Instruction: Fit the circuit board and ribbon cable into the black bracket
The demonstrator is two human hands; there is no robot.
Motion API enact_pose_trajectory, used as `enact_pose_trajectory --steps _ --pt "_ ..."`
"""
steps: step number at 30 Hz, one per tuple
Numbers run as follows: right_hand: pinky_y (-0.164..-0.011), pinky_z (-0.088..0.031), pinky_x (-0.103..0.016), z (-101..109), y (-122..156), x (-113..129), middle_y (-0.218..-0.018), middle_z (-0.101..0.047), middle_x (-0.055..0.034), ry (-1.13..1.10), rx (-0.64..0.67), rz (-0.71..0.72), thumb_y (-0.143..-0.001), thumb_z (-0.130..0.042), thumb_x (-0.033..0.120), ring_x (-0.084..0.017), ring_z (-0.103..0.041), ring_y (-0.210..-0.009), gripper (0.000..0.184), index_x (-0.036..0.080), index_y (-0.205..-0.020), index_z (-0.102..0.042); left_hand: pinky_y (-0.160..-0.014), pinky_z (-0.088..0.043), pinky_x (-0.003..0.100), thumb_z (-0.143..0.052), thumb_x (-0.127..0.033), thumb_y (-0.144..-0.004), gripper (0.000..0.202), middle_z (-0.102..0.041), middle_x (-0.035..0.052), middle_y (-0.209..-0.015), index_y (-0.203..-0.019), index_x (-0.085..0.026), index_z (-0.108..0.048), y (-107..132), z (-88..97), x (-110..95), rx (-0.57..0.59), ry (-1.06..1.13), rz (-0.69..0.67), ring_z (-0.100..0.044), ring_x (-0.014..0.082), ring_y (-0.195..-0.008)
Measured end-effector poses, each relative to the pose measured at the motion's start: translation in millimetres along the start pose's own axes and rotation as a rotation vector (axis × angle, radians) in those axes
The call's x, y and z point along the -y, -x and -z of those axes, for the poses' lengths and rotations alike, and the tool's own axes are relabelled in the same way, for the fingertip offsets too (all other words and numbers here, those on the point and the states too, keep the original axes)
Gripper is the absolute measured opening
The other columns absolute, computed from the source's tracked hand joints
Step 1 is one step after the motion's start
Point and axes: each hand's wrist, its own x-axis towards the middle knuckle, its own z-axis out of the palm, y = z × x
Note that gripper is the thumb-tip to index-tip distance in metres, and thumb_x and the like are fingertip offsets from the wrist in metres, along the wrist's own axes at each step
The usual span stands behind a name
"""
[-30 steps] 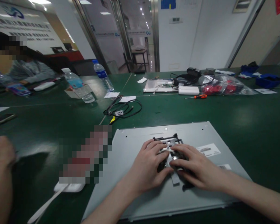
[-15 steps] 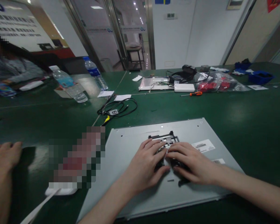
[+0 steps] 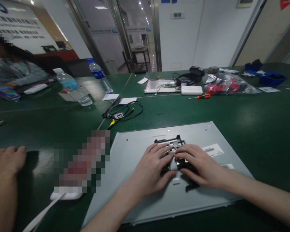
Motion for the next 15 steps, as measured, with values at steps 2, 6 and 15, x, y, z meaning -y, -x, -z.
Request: enact_pose_trajectory --steps 2,6,15 --pt "-0.105 -0.042 -0.049 -1.0 0.2 -1.4 -0.133 -0.055 -0.0123 -0.008 -0.012 -0.009 -0.092 -0.058 0.022 -0.027 -0.049 -0.123 0.043 0.021 -0.134 -0.048 -0.112 -0.034 0.057 -0.068 -0.032 -0.085 0.047 -0.057 0.0094 -0.138 -0.130 -0.024 -0.057 0.0 -1.0 0.0 0.012 -0.012 0.008 -0.050 0.0315 -0.129" --pt "-0.105 -0.042 -0.048 -0.7 -0.1 -3.5 -0.131 -0.057 -0.0111 -0.022 -0.049 -0.013 -0.094 -0.056 0.023 -0.026 -0.050 -0.122 0.039 0.022 -0.132 -0.048 -0.112 -0.033 0.058 -0.068 -0.034 -0.085 0.051 -0.056 0.0086 -0.139 -0.134 -0.026 -0.054 0.0 -1.8 0.2 0.020 -0.011 0.014 -0.049 0.0315 -0.130" --pt "-0.105 -0.042 -0.047 3.8 -2.5 -4.8 -0.127 -0.061 -0.0087 -0.039 0.040 0.048 -0.093 -0.057 0.022 -0.024 -0.052 -0.122 0.031 0.023 -0.124 -0.053 -0.108 -0.036 0.058 -0.076 -0.035 -0.079 0.058 -0.059 0.0074 -0.131 -0.133 -0.030 -0.056 -0.2 -4.6 2.6 -0.065 0.042 0.034 -0.051 0.0312 -0.125"
